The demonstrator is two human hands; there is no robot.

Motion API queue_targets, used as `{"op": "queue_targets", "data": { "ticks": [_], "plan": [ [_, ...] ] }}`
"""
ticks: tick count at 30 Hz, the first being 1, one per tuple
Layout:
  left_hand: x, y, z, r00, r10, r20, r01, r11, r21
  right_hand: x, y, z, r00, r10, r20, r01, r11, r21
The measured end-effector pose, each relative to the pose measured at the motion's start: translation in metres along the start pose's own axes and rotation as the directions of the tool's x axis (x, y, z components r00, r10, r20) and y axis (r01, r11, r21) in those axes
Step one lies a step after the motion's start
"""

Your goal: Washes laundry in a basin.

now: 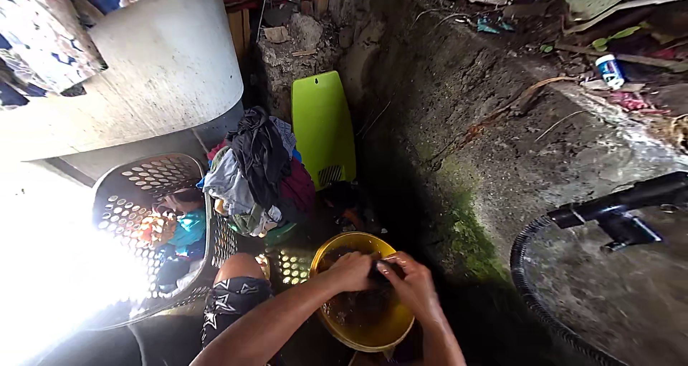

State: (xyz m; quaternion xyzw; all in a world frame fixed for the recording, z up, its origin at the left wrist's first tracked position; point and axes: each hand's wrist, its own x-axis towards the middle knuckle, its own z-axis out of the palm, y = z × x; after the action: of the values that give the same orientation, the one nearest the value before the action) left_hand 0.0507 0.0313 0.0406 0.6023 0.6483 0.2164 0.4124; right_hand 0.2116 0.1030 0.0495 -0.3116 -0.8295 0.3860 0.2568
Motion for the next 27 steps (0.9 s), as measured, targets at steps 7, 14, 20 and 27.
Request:
{"op": "queue_targets", "data": {
  "ticks": [7,14,20,27],
  "plan": [
    [-0.044,0.157,-0.104,0.795,0.422,-0.436,-0.536,0.824,-0.181,-0.015,0.0,-0.04,0.929,-0.193,-0.316,0.315,0.86,0.401],
    [-0.073,0.182,-0.128,0.698,0.253,-0.669,-0.679,0.528,-0.509,-0.031,0.036,0.076,0.882,0.452,-0.136,-0.338,0.805,0.487],
    [-0.034,0.022,0.006,0.92,-0.162,-0.357,-0.089,0.801,-0.593,-0.033,0.018,0.045,0.849,0.4,-0.344,-0.152,0.809,0.567],
    [0.004,-0.092,0.086,0.802,-0.596,0.038,0.413,0.507,-0.757,-0.018,0.075,0.067,0.931,0.362,0.036,-0.357,0.928,-0.103]
  ]
}}
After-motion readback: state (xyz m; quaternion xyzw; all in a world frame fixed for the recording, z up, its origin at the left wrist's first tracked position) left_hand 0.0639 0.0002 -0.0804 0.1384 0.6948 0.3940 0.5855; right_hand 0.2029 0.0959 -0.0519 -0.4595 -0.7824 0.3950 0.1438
